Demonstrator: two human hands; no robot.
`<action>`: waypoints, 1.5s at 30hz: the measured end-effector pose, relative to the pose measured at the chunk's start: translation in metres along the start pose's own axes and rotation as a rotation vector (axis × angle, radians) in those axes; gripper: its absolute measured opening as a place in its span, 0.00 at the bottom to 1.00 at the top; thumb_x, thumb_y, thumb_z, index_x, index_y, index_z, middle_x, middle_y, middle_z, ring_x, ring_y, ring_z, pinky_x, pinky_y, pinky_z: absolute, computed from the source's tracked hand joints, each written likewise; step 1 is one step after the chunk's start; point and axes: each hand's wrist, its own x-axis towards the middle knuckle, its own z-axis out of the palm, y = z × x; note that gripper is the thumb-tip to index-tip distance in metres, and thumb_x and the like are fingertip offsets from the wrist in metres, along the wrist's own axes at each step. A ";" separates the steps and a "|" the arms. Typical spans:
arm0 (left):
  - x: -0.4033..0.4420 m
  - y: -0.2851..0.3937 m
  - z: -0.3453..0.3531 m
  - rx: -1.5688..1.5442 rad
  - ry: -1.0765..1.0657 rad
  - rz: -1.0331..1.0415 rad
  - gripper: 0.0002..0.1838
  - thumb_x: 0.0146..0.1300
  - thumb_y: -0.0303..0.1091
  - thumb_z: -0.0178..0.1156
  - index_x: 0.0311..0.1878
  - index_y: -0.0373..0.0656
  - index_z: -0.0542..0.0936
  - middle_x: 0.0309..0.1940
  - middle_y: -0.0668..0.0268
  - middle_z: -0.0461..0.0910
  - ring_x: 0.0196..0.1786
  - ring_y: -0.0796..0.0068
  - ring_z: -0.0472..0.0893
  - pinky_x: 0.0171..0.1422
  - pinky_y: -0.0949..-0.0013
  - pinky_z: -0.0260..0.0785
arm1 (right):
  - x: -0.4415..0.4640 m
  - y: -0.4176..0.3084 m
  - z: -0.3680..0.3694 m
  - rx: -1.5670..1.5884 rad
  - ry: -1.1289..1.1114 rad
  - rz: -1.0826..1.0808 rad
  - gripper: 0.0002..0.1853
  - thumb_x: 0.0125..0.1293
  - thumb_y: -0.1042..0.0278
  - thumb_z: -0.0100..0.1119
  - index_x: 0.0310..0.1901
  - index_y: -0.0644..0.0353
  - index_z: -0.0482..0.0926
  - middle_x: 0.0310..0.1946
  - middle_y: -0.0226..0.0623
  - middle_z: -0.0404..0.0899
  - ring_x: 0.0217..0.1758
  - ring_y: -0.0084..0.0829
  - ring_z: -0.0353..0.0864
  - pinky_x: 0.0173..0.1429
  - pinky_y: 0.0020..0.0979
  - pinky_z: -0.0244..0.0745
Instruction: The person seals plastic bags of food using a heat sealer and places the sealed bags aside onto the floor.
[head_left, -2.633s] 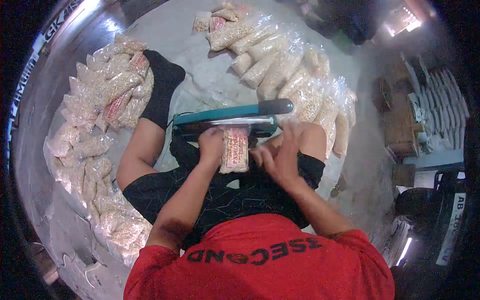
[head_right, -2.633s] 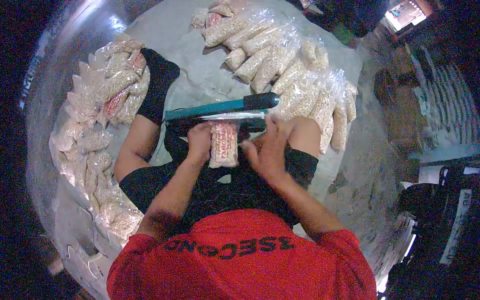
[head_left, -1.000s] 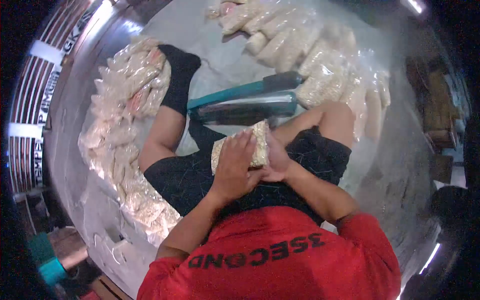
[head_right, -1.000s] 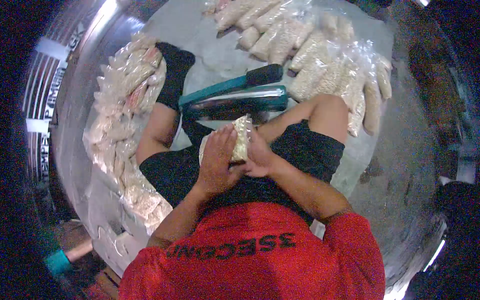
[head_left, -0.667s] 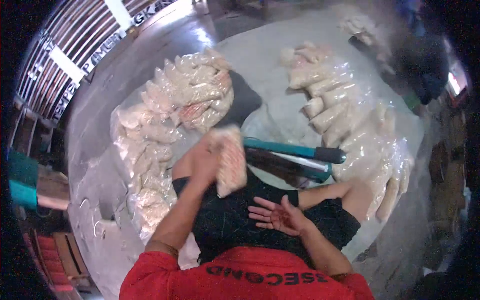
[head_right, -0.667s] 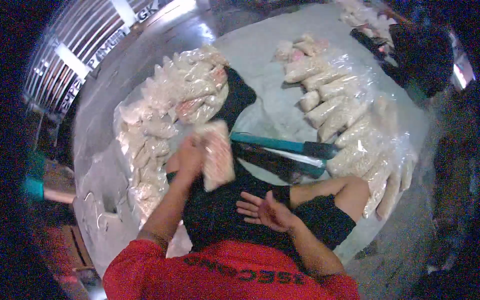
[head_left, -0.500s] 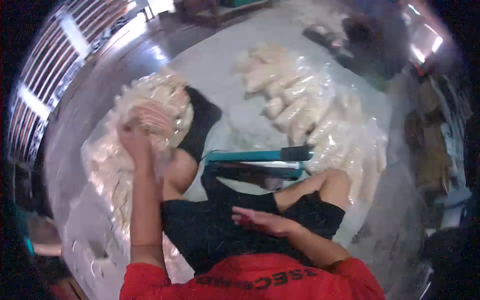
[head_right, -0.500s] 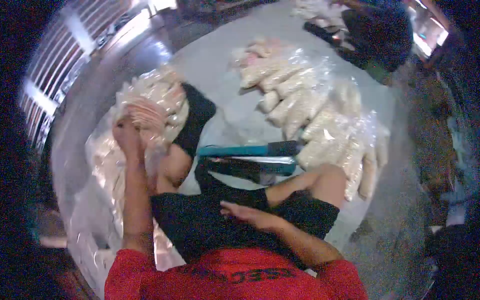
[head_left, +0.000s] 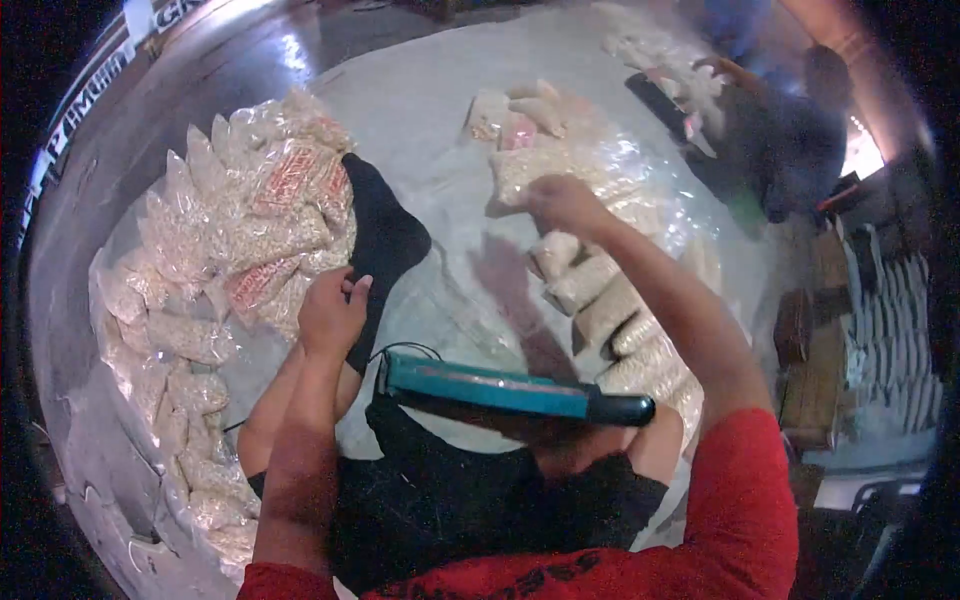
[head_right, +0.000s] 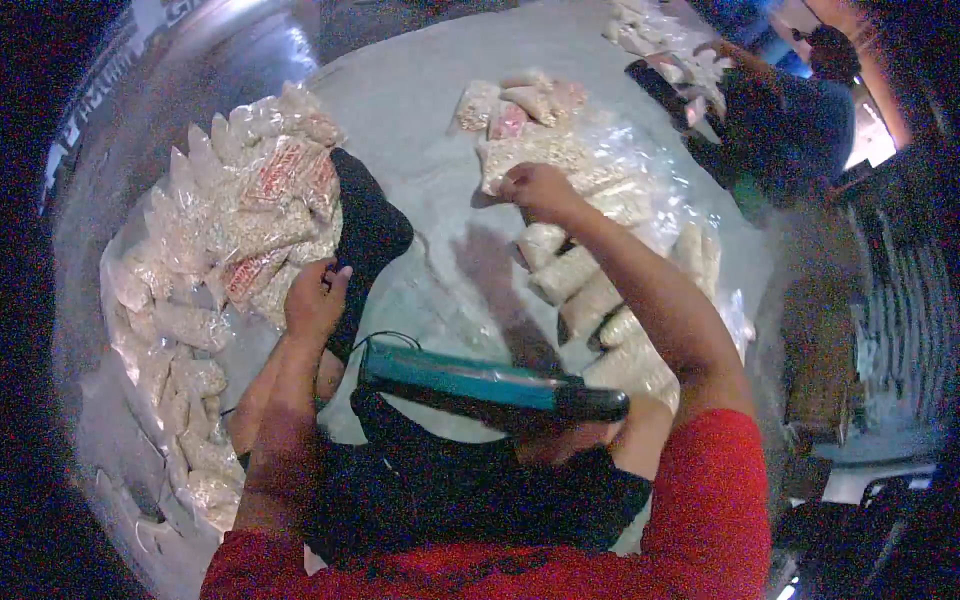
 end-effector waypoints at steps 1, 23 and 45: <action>0.007 -0.005 0.003 0.005 -0.002 -0.020 0.20 0.67 0.47 0.67 0.52 0.41 0.85 0.38 0.55 0.85 0.43 0.52 0.84 0.51 0.56 0.76 | 0.050 0.029 0.011 -0.231 0.083 0.017 0.22 0.68 0.52 0.65 0.49 0.66 0.84 0.40 0.48 0.87 0.46 0.44 0.88 0.53 0.40 0.81; 0.026 -0.025 -0.014 -0.196 -0.104 -0.204 0.21 0.70 0.50 0.64 0.49 0.39 0.85 0.42 0.50 0.85 0.46 0.48 0.85 0.49 0.56 0.76 | 0.013 -0.081 -0.112 -0.601 0.879 -0.517 0.06 0.73 0.66 0.60 0.42 0.59 0.79 0.37 0.46 0.84 0.40 0.51 0.86 0.43 0.47 0.79; -0.298 0.117 -0.033 -0.696 -0.276 0.064 0.06 0.69 0.28 0.67 0.44 0.34 0.85 0.35 0.64 0.86 0.39 0.75 0.83 0.48 0.71 0.76 | -0.437 -0.078 0.180 0.738 0.493 0.197 0.14 0.77 0.59 0.59 0.49 0.63 0.84 0.37 0.38 0.88 0.42 0.27 0.86 0.49 0.32 0.80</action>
